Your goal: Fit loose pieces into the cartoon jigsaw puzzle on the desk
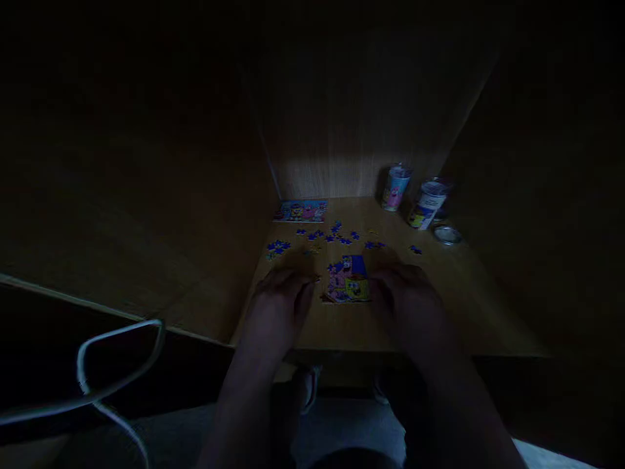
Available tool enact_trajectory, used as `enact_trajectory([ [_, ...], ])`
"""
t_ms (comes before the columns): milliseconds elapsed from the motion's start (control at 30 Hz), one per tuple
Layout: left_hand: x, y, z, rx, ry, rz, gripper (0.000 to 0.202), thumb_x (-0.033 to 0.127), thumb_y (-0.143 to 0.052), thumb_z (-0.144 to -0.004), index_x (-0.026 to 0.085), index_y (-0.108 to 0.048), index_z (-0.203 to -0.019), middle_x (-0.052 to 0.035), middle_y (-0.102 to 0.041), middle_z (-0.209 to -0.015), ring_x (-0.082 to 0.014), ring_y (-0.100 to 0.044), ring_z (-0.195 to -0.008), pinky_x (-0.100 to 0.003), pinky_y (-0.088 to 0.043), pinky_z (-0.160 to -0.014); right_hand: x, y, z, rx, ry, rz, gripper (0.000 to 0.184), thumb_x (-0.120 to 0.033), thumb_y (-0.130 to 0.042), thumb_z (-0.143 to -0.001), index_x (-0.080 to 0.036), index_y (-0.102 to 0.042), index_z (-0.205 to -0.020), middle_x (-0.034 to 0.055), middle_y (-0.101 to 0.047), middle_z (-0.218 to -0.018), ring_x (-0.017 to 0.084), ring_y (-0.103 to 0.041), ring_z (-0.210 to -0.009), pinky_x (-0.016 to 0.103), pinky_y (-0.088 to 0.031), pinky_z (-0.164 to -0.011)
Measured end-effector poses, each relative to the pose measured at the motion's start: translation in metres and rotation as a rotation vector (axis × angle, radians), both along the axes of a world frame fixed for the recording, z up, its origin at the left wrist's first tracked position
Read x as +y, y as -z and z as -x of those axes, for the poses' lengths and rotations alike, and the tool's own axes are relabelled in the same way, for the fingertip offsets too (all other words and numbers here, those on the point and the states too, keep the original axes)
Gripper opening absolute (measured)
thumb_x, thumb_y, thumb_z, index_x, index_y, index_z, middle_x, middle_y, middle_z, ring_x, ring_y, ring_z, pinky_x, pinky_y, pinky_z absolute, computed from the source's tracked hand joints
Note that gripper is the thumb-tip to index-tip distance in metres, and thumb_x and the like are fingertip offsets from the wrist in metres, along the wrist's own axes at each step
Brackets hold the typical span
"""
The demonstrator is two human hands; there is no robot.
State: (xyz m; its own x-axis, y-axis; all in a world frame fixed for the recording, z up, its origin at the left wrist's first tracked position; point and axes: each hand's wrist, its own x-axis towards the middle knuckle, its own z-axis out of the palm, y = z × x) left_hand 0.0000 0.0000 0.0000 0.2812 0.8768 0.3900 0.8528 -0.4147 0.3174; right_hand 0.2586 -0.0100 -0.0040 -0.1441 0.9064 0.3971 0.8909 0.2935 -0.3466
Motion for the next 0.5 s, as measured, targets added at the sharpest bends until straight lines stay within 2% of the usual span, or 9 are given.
enact_trajectory([
  [500, 0.0004, -0.0012, 0.0012, -0.013, -0.019, 0.001, 0.012, 0.023, -0.065, -0.107, 0.023, -0.077, -0.106, -0.0071, -0.077, -0.107, -0.0277, -0.071, -0.102, -0.045, -0.058, -0.093, 0.0005, 0.0054, -0.0031, 0.045, -0.017, 0.01, 0.015, -0.022, -0.061, -0.105, -0.021, -0.076, -0.106, 0.0113, -0.076, -0.109, 0.032, -0.065, -0.108, 0.049, -0.056, -0.099],
])
